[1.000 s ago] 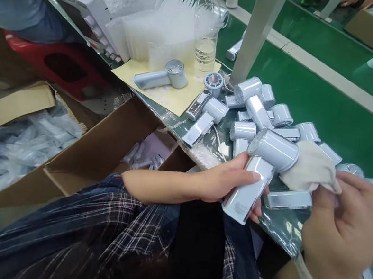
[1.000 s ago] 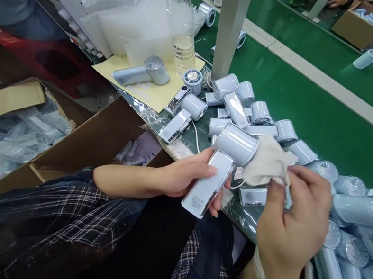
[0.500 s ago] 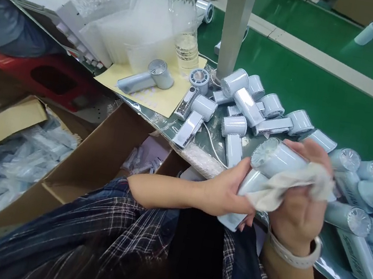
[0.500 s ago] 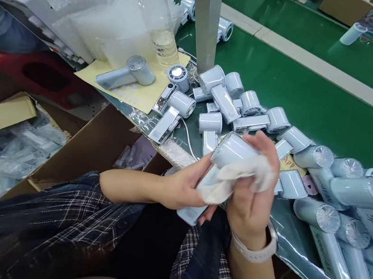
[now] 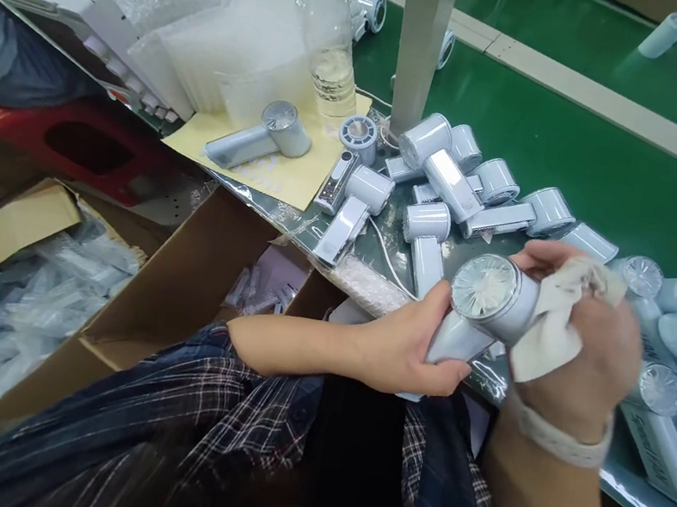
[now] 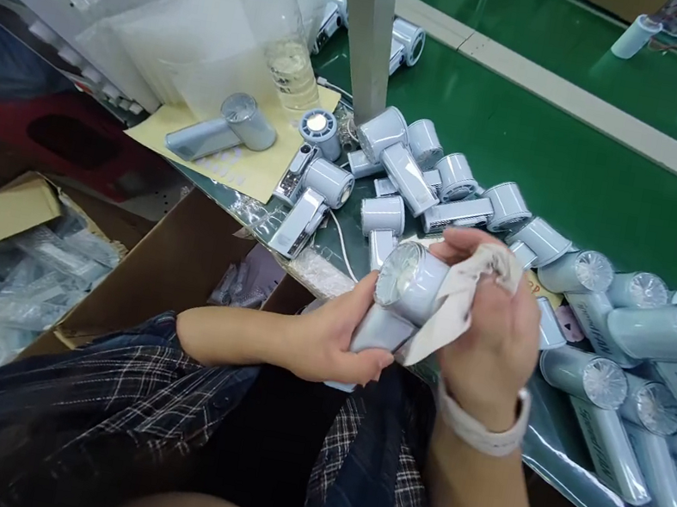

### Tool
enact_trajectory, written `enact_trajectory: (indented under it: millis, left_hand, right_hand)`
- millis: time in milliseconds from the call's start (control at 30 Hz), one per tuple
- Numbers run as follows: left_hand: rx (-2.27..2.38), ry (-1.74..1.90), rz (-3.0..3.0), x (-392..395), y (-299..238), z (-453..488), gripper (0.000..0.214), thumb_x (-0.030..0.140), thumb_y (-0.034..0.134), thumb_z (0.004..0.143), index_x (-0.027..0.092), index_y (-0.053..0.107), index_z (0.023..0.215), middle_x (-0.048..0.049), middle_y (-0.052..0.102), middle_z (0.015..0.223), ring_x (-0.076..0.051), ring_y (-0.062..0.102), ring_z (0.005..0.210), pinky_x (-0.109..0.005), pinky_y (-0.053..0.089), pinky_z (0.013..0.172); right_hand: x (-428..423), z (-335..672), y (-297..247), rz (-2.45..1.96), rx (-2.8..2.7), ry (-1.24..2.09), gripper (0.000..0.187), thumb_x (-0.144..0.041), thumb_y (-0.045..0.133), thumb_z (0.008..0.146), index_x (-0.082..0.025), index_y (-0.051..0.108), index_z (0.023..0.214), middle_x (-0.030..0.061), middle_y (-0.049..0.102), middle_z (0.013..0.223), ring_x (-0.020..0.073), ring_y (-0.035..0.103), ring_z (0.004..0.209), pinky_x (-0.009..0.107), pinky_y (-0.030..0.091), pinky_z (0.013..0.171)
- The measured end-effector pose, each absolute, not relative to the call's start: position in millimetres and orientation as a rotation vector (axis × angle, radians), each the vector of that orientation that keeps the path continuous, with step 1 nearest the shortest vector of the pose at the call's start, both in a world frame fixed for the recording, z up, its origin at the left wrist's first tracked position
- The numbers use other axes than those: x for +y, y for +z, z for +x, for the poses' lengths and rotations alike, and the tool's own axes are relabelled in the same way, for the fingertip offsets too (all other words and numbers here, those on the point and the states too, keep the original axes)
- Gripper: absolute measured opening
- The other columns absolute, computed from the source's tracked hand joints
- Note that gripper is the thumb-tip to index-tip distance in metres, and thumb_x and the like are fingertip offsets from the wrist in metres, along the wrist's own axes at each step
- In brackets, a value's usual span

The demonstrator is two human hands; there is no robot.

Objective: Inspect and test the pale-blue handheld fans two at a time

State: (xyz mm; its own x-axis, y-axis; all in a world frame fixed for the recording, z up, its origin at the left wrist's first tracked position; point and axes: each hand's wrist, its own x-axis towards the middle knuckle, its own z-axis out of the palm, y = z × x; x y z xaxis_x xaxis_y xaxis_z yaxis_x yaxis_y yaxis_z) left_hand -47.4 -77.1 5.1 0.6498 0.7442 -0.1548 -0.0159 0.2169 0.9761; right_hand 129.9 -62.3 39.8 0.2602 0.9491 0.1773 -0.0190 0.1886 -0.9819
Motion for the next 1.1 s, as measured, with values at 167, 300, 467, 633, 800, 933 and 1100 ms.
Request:
enact_trajectory:
  millis: [167, 300, 467, 633, 800, 933, 1100]
  left_hand:
    - [0.412, 0.571, 0.860, -76, 20, -60, 0.063, 0.044, 0.084, 0.090, 0.027, 0.034, 0.123, 0.0030, 0.065, 0.091, -0.015, 0.067, 0.056, -0.029, 0.058, 0.052]
    - [0.322, 0.604, 0.798, -72, 22, -64, 0.054, 0.051, 0.081, 0.093, 0.024, 0.039, 0.113, 0.0033, 0.068, 0.080, -0.015, 0.068, 0.051, -0.026, 0.057, 0.049]
    - [0.345, 0.626, 0.783, -70, 25, -68, 0.047, 0.053, 0.077, 0.096, 0.022, 0.045, 0.110, 0.0016, 0.069, 0.072, -0.015, 0.067, 0.051, -0.025, 0.057, 0.049]
    - [0.353, 0.647, 0.774, -70, 29, -75, 0.050, 0.055, 0.079, 0.095, 0.022, 0.044, 0.108, 0.0013, 0.068, 0.069, -0.016, 0.067, 0.052, -0.026, 0.057, 0.050]
    - [0.387, 0.644, 0.770, -72, 28, -75, 0.059, 0.056, 0.083, 0.091, 0.023, 0.039, 0.112, 0.0010, 0.068, 0.082, -0.016, 0.069, 0.054, -0.030, 0.059, 0.050]
    - [0.424, 0.685, 0.743, -75, 30, -74, 0.063, 0.049, 0.088, 0.087, 0.024, 0.037, 0.115, 0.0009, 0.066, 0.095, -0.015, 0.070, 0.056, -0.030, 0.058, 0.050]
    - [0.461, 0.693, 0.701, -73, 28, -74, 0.065, 0.050, 0.087, 0.087, 0.024, 0.035, 0.116, 0.0026, 0.067, 0.089, -0.016, 0.070, 0.055, -0.030, 0.057, 0.052]
  right_hand:
    - [-33, 152, 57, -1.027, -0.956, 1.070, 0.027, -0.027, 0.064, 0.091, -0.020, 0.083, 0.108, 0.0072, 0.081, 0.085, 0.0248, 0.073, 0.071, 0.044, 0.061, 0.070]
    - [-23, 165, 55, -0.965, -0.992, 0.847, 0.032, -0.023, 0.054, 0.101, -0.024, 0.082, 0.117, 0.0031, 0.076, 0.078, 0.0232, 0.072, 0.069, 0.044, 0.058, 0.072]
    - [-13, 183, 24, -1.466, -1.396, 0.220, 0.054, -0.037, 0.074, 0.088, -0.016, 0.072, 0.137, 0.0189, 0.076, 0.111, 0.0403, 0.073, 0.108, 0.065, 0.054, 0.096]
    - [-32, 178, 12, -1.563, -1.686, -0.194, 0.068, -0.043, 0.075, 0.084, -0.016, 0.067, 0.147, 0.0259, 0.069, 0.139, 0.0483, 0.062, 0.132, 0.070, 0.048, 0.109]
    - [-36, 167, 8, -1.701, -1.616, -0.152, 0.024, -0.032, 0.063, 0.088, -0.020, 0.080, 0.100, 0.0153, 0.078, 0.093, 0.0348, 0.070, 0.088, 0.053, 0.051, 0.086]
    - [-16, 170, -9, -1.883, -1.827, -0.202, 0.018, -0.026, 0.066, 0.078, -0.023, 0.060, 0.062, 0.0079, 0.054, 0.059, 0.0249, 0.049, 0.066, 0.048, 0.035, 0.074]
    - [-40, 171, 21, -1.762, -1.820, -0.144, 0.014, -0.031, 0.068, 0.084, -0.024, 0.069, 0.071, 0.0096, 0.067, 0.072, 0.0293, 0.059, 0.074, 0.051, 0.041, 0.076]
